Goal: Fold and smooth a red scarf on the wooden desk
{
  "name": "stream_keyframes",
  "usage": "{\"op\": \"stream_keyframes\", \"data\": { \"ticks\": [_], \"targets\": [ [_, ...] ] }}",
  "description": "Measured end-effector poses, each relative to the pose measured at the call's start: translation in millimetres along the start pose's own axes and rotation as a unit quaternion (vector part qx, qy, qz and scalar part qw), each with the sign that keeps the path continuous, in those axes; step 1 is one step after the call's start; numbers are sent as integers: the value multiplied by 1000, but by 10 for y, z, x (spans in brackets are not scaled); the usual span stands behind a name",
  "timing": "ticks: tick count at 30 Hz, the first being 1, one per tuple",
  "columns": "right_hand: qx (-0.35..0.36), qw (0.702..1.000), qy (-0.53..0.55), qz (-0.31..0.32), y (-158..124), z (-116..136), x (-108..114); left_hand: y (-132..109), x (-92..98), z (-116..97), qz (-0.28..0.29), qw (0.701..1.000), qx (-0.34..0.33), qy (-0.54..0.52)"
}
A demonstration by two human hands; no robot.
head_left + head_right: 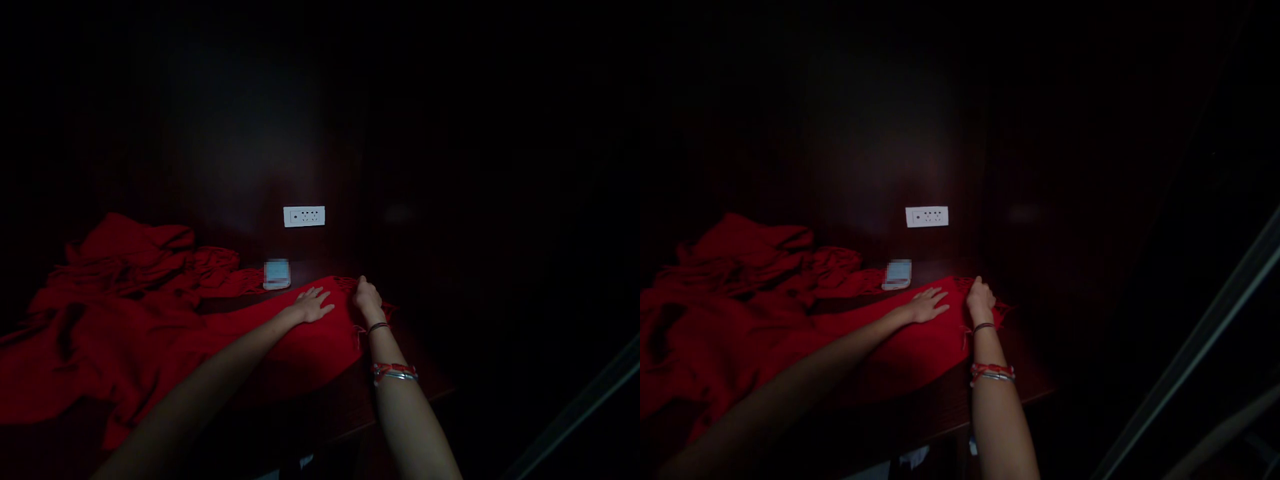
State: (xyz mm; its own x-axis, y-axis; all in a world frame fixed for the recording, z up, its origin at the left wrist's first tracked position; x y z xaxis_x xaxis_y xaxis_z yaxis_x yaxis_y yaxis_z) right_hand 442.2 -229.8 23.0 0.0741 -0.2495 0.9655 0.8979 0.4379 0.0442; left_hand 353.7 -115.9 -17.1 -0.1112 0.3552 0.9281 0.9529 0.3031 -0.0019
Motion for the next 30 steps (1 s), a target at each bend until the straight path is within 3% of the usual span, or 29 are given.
{"op": "stream_keyframes", "data": {
  "ticks": [3, 8, 11, 17, 30],
  "targets": [
    [-17, 1000, -8, 23, -9, -61, -33, 59, 97, 23, 9, 1000, 17, 21],
    [20, 996, -26, -83, -30, 83, 111, 205, 313, -203, -52, 998, -20, 39],
    [30, 994, -22, -103, -12, 171, 65, 312, 198, -247, -20, 998, -39, 35],
    [21, 999, -2, -46, 116, 151, -105, 418, -97, -45, 62, 997, -5, 40],
    [22, 998, -8, -58, 165, 144, -77, 341, -92, -50, 8, 998, -34, 58]
  ]
}}
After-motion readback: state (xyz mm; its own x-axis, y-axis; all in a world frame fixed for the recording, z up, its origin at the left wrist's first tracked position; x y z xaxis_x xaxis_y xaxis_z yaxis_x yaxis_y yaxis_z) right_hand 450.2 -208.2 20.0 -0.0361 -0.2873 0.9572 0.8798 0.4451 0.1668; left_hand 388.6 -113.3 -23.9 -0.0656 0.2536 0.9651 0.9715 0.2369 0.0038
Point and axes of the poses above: each hand's wrist, its own y-axis towards the middle knuckle, its own x-axis out of the back of the hand, z = x × y, the point moved 10 cm from there along y, towards the middle knuckle, and after that the axes turned 9 degrees about -y, right-handed, at the moved point
